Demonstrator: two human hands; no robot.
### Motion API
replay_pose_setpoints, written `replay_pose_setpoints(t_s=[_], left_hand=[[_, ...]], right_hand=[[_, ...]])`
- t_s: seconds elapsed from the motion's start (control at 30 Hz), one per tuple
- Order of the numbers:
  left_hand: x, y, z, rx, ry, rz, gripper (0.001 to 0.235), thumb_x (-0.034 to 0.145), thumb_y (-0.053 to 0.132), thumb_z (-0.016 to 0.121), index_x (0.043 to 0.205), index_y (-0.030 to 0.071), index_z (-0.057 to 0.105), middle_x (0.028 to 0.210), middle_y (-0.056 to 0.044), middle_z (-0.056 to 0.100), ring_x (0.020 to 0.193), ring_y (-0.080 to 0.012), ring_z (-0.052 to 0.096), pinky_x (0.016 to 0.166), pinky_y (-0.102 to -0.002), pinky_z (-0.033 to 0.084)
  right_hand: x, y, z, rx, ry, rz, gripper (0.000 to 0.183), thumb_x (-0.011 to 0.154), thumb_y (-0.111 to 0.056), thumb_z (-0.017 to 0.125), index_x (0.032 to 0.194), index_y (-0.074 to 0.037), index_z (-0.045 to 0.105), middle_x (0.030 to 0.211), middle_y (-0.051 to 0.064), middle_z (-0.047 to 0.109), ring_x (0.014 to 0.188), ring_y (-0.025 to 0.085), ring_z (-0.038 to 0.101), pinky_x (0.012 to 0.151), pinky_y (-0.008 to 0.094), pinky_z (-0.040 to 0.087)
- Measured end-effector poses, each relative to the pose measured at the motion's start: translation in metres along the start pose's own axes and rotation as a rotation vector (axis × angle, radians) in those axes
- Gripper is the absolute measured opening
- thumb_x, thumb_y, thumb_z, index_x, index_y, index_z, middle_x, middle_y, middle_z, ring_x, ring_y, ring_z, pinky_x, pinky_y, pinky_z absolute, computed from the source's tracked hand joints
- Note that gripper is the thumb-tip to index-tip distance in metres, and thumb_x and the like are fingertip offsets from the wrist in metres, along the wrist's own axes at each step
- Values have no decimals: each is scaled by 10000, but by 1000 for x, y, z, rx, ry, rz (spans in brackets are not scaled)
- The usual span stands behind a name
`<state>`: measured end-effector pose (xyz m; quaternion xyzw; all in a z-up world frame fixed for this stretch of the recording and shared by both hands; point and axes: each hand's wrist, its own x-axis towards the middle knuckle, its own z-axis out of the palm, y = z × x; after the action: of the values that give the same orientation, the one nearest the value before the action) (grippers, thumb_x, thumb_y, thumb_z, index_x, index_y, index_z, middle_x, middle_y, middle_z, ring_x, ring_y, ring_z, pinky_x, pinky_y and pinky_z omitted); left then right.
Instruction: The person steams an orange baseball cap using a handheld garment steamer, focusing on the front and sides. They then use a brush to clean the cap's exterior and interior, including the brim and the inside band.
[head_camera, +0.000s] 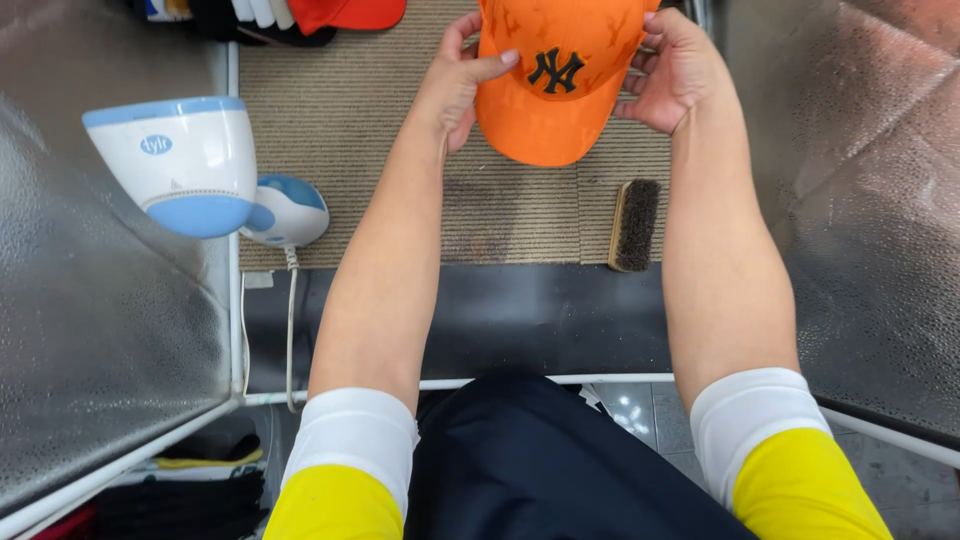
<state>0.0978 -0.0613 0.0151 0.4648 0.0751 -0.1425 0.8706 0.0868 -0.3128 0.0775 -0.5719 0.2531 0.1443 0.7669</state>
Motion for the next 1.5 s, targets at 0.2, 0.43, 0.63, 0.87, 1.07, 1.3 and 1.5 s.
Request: replay_pose_setpoints(t_s=[0.2, 0.43, 0.63, 0.87, 1.07, 1.3, 1.5], left_hand=[[-43, 9, 10, 103, 8, 67, 839, 775, 138, 818, 1510, 122, 414, 1101, -118, 652, 1078, -257, 688, 988, -384, 576], [-154, -13, 3, -147, -51, 135, 878, 929, 340, 642, 1645, 128, 178, 1565, -143, 423, 1230, -246, 602, 1063, -417, 481], [-240, -16, -24, 407, -226, 366, 1267, 714, 972, 451, 1645, 144, 219, 1668, -202, 243, 1376, -402, 512, 1164, -554, 409], [-241, -20, -44, 606, 231, 255, 329, 1026, 318, 617, 1281, 110, 604, 996, -142, 748, 855, -285, 756, 717, -359, 612], [-240, -15, -60, 213, 335, 112, 196, 982, 161, 659, 1096, 13, 600, 734, -249, 730, 516, -337, 733, 394, -325, 543], [-230, -42, -66, 103, 237, -26, 319, 928, 134, 704, 1180, -39, 616, 766, -292, 726, 508, -342, 724, 395, -335, 562], [-232, -38, -56, 63, 233, -50, 301, 926, 148, 715, 1148, -21, 602, 775, -280, 732, 520, -339, 729, 409, -319, 572]], right_hand=[[-20, 6, -9, 92, -199, -166, 343, 749, -299, 700, 1070, -182, 676, 913, -15, 692, 903, 185, 633, 860, 333, 492], [-72, 38, 22, 517, -459, -357, 580, 840, -137, 675, 1395, -1, 575, 1311, 159, 695, 1199, 325, 692, 1058, 451, 586], [-93, 77, 58, 574, -78, -371, 346, 875, 7, 710, 1203, 6, 600, 1135, 275, 694, 944, 440, 749, 760, 564, 669], [-117, 103, 57, 245, -216, -250, 334, 985, -300, 603, 1189, -43, 545, 1146, 236, 672, 967, 402, 752, 643, 490, 664], [-80, 144, -83, -958, 365, -738, 290, 1009, -395, 768, 1053, -114, 709, 960, 137, 629, 953, 320, 651, 836, 448, 525], [-61, 159, -100, -1396, 342, -236, 772, 968, -472, 696, 1556, -46, 435, 1368, 366, 525, 1258, 603, 504, 971, 708, 432], [-24, 165, -116, -1327, 499, -173, 675, 782, -534, 777, 1310, -192, 531, 1213, 186, 697, 1143, 429, 660, 922, 578, 514]])
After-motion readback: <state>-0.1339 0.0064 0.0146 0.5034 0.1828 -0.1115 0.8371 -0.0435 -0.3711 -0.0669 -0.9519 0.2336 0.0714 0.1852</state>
